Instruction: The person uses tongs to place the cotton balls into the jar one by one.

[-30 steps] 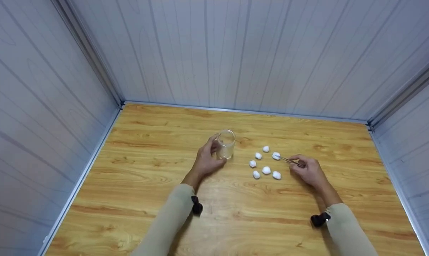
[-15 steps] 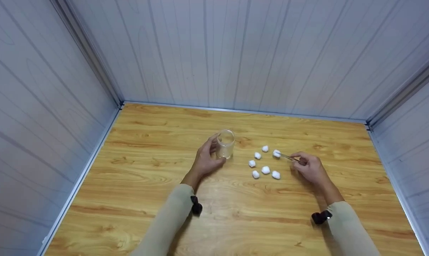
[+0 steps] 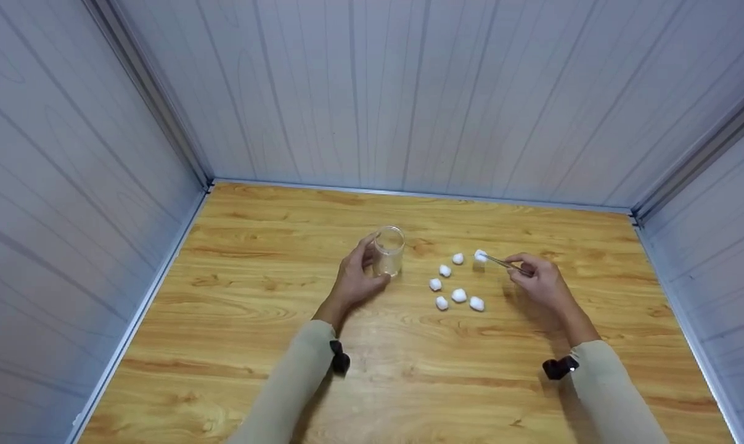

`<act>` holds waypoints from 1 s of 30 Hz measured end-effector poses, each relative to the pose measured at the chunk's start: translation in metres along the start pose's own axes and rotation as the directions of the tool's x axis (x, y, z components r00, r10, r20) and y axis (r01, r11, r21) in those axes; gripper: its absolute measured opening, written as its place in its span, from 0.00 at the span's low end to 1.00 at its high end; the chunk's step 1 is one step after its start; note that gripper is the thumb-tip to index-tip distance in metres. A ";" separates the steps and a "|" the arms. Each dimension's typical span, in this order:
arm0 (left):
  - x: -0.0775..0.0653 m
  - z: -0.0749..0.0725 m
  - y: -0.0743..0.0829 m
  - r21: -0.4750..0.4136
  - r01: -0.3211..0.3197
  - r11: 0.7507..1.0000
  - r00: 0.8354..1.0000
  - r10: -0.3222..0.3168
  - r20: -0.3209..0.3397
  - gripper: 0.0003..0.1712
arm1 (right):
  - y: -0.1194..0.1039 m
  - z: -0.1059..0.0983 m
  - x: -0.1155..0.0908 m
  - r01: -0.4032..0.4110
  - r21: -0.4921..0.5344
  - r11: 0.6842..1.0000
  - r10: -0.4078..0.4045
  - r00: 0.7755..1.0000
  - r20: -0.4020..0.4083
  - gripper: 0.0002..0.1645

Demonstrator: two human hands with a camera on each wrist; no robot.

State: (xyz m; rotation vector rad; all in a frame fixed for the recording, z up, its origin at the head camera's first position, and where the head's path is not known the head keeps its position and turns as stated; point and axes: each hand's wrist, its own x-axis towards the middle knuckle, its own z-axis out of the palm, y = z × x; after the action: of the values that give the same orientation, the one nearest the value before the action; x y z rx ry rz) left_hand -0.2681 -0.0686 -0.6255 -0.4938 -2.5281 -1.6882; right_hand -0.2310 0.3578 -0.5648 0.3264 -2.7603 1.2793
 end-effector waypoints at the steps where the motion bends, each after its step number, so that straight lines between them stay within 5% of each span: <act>1: 0.000 0.000 0.000 0.001 -0.002 1.000 1.000 0.002 0.002 0.53 | -0.001 -0.001 0.001 0.001 -0.003 1.000 -0.001 1.000 -0.001 0.10; 30: 0.004 -0.001 -0.001 -0.017 -0.003 1.000 1.000 0.003 -0.010 0.53 | -0.020 0.008 0.016 0.040 0.037 0.999 -0.037 0.997 -0.067 0.10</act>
State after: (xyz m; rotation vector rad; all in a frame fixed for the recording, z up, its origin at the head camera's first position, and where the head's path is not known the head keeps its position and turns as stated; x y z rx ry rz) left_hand -0.2723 -0.0687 -0.6256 -0.4881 -2.5068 -1.7086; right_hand -0.2417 0.3361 -0.5526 0.3319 -2.6650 1.3103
